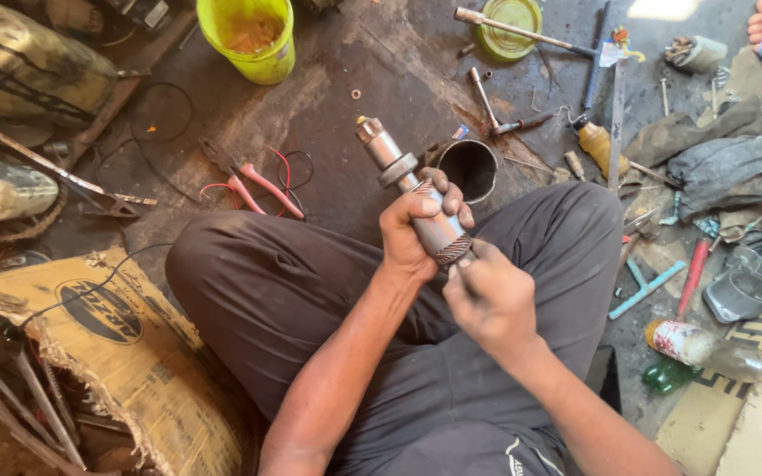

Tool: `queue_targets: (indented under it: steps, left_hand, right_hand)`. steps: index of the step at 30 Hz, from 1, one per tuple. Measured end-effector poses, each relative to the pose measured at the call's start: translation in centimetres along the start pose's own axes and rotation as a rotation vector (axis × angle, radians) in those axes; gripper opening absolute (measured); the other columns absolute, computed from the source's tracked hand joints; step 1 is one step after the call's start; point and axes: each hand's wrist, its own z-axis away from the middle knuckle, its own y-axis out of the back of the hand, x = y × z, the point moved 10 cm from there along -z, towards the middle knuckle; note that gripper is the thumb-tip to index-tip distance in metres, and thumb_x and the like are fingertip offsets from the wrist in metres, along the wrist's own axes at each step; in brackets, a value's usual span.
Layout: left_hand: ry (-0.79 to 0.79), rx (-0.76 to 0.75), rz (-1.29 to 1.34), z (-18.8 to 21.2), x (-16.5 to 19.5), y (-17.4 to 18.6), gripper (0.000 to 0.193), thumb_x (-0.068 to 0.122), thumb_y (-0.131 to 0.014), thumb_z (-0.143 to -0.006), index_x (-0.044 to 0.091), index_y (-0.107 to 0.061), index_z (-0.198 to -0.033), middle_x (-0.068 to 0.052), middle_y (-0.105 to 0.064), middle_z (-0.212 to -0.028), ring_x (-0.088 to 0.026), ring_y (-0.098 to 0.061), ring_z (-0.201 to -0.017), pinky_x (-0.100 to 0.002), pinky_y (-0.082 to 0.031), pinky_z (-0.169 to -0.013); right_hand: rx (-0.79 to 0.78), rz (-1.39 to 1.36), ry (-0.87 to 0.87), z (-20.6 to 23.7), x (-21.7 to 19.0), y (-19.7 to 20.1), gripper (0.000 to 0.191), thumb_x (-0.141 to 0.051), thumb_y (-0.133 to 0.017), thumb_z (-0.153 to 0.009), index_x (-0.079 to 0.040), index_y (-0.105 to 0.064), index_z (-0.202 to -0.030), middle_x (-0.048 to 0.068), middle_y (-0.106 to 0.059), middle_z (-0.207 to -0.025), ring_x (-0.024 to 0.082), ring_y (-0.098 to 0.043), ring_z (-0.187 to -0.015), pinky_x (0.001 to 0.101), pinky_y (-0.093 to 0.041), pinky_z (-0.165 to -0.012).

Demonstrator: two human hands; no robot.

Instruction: The person sits cross-legged on the workshop floor with a starter motor armature on their lap. They scrape the commutator with a file, then run a hacksaw blade between the commutator segments to clean them, rotating the armature as they work.

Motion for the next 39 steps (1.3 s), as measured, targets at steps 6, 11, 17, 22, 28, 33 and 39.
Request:
queue_targets:
  steps: [6,11,17,22,28,33,39]
  left_hand:
    - [-0.005,-0.023,0.019,0.2,0.1,-0.7,0.030,0.015,-0.064,-0.076,0.003,-0.057,-0.102,-0.012,-0.058,-0.083,-0.030,-0.063,-0.077,-0.041,-0.055,-0.075]
    - [-0.021,-0.009,-0.002,0.0,0.5,-0.5,0.029,0.016,-0.064,-0.076,0.003,-0.057,-0.101,-0.013,-0.059,-0.082,-0.030,-0.063,-0.076,-0.040,-0.055,-0.076]
    - [-0.005,-0.050,0.023,-0.1,0.4,-0.3,0.029,0.016,-0.064,-0.076,0.003,-0.058,-0.101,-0.012,-0.059,-0.082,-0.030,-0.063,-0.077,-0.040,-0.054,-0.077]
    - [-0.026,-0.064,-0.005,-1.4,0.7,-0.2,0.029,0.017,-0.064,-0.076,0.003,-0.058,-0.101,-0.013,-0.058,-0.082,-0.032,-0.062,-0.076,-0.041,-0.054,-0.085]
    - [-0.019,-0.043,0.002,-1.0,0.5,0.0,0.031,0.016,-0.064,-0.074,0.005,-0.057,-0.101,-0.012,-0.058,-0.082,-0.031,-0.062,-0.078,-0.041,-0.053,-0.082]
    - [-0.063,-0.093,-0.059,-0.8,1.2,-0.8,0.031,0.018,-0.064,-0.075,0.003,-0.057,-0.102,-0.012,-0.058,-0.082,-0.031,-0.063,-0.078,-0.041,-0.051,-0.099]
    - [-0.065,-0.076,-0.045,-1.0,1.3,-0.7,0.030,0.018,-0.063,-0.074,0.004,-0.057,-0.100,-0.011,-0.059,-0.080,-0.031,-0.064,-0.076,-0.043,-0.049,-0.101]
  right_hand:
    - [-0.089,-1.458,-1.082,2.2,8.1,-6.0,0.016,-0.007,-0.069,-0.086,-0.016,-0.057,-0.082,0.020,-0.067,-0.077,0.023,-0.062,-0.050,0.0346,-0.047,-0.040]
    - [-0.037,0.024,-0.016,0.0,0.0,-0.3,0.016,-0.007,-0.068,-0.090,-0.008,-0.052,-0.087,0.016,-0.064,-0.084,0.023,-0.062,-0.061,0.0370,-0.050,-0.055]
    - [-0.045,-1.063,-0.877,1.5,8.2,-5.2,0.018,-0.006,-0.064,-0.093,-0.009,-0.048,-0.085,0.018,-0.071,-0.080,0.023,-0.063,-0.054,0.0328,-0.047,-0.043]
    - [-0.009,-1.185,-1.007,1.5,8.8,-5.0,0.019,-0.009,-0.063,-0.086,-0.016,-0.046,-0.085,0.018,-0.069,-0.079,0.028,-0.063,-0.051,0.0409,-0.051,-0.039]
    - [0.099,-0.043,0.077,-0.2,-0.3,-0.3,0.016,-0.006,-0.067,-0.093,-0.012,-0.052,-0.097,0.020,-0.067,-0.093,0.028,-0.067,-0.072,0.0379,-0.055,-0.061]
    - [-0.043,-1.613,-1.040,1.3,8.3,-7.5,0.017,-0.009,-0.067,-0.088,-0.012,-0.050,-0.089,0.016,-0.070,-0.077,0.019,-0.061,-0.048,0.0283,-0.046,-0.037]
    - [0.010,-0.232,-0.202,-0.4,2.6,-0.5,0.017,-0.009,-0.065,-0.093,-0.011,-0.048,-0.091,0.016,-0.067,-0.089,0.027,-0.064,-0.064,0.0373,-0.052,-0.054]
